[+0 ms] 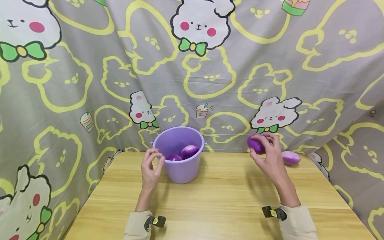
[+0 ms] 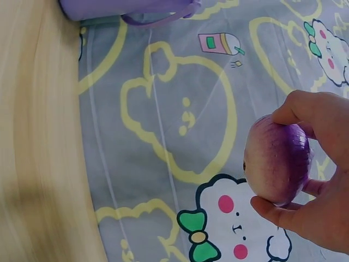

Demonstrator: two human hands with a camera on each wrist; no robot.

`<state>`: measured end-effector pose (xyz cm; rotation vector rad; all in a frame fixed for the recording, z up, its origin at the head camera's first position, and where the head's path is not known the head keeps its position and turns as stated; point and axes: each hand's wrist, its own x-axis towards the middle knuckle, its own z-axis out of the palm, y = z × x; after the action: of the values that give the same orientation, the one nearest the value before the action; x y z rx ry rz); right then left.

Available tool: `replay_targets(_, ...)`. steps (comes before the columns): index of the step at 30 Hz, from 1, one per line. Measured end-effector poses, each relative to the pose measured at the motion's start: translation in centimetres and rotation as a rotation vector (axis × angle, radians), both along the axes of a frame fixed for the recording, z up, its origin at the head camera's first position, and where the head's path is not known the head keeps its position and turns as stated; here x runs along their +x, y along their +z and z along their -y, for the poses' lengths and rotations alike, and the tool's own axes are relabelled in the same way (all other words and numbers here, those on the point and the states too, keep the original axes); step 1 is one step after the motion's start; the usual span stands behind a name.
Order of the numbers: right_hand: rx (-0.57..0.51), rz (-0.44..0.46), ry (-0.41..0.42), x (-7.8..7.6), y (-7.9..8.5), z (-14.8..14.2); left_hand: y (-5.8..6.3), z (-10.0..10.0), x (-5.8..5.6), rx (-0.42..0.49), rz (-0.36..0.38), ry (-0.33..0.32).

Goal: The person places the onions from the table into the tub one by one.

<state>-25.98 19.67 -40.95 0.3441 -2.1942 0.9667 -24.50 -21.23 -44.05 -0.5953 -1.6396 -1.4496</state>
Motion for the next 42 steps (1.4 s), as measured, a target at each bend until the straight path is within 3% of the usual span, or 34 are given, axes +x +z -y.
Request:
replay_targets(4, -0.008, 0.008, 0.003, 0.3, 0.3, 0.2, -0.1, 0.1, -0.1, 0.001, 0.008, 0.001)
replay_targets(14, -0.035, -0.002, 0.009, 0.8, 0.6, 0.6, -2.4, 0.9, -2.0, 0.011, 0.000, -0.013)
replay_targets(31, -0.067, -0.021, 0.015, 2.5, 1.8, 1.2, -2.5, 1.0, -2.2, 0.011, 0.049, -0.003)
replay_targets(38, -0.085, -0.072, 0.014, 3.0, 1.9, 1.3, -2.6, 1.2, -2.2, 0.017, 0.053, -0.038)
replay_targets(42, -0.084, -0.107, 0.030, 2.9, 2.1, 1.6, -2.6, 1.2, -2.2, 0.016, 0.049, -0.021)
